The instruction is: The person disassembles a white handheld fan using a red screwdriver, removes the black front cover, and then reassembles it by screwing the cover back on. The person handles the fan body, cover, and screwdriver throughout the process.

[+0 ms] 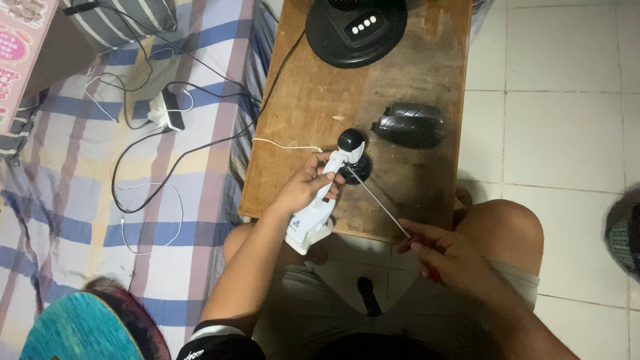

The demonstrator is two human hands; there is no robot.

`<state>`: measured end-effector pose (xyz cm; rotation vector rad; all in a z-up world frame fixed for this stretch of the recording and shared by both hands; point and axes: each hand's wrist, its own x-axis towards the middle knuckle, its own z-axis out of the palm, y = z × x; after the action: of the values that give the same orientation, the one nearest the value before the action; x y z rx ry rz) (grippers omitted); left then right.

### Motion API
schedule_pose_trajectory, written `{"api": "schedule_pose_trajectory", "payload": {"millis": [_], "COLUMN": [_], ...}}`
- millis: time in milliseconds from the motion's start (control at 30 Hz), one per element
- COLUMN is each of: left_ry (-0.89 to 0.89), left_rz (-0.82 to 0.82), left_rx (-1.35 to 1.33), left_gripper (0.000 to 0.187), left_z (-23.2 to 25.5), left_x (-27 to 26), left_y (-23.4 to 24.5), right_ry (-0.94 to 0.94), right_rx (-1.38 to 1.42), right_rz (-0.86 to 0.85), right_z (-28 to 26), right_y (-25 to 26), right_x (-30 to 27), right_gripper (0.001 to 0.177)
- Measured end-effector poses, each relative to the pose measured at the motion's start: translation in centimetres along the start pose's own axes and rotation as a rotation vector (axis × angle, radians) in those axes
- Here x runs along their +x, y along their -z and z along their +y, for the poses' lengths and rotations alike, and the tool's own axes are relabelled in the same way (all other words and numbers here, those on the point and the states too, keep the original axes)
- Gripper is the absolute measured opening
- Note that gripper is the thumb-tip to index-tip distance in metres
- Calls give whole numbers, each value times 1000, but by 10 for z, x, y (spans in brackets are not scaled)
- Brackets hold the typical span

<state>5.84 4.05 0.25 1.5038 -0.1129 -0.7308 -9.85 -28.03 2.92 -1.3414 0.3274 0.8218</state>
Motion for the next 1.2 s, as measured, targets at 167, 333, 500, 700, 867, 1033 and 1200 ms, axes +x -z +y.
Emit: {"api": "schedule_pose_trajectory", "payload": {"millis": [167,333,500,700,867,1033,1200], "left_ry": [20,20,-15,-1,-32,-11,14], "left_rz": [-30,-37,-6,42,69,152,202], "left_rx": [37,97,83,137,134,201,251], "left_gripper": [47,47,45,44,44,44,41], "left_z": [5,4,2,0,-9,-10,-2], "left_x": [-4,-6,-4,-1,4,9,7], "left_y": [2,-2,-5,-10,-6,-7,-6], "right_ry": [-295,-249,-112,98,0,123,171], "right_rx": [388,480,-59,-744,-924,-898,-913], "right_rz": [-22,-213,6,295,483,495,479], "right_z": [22,46,28,-10,-29,-46,-44], "right_y": [26,49,30,3,-5,-4,-3], "right_x": [21,34,25,3,5,20,30], "right_gripper": [45,52,46,44,47,54,32]}}
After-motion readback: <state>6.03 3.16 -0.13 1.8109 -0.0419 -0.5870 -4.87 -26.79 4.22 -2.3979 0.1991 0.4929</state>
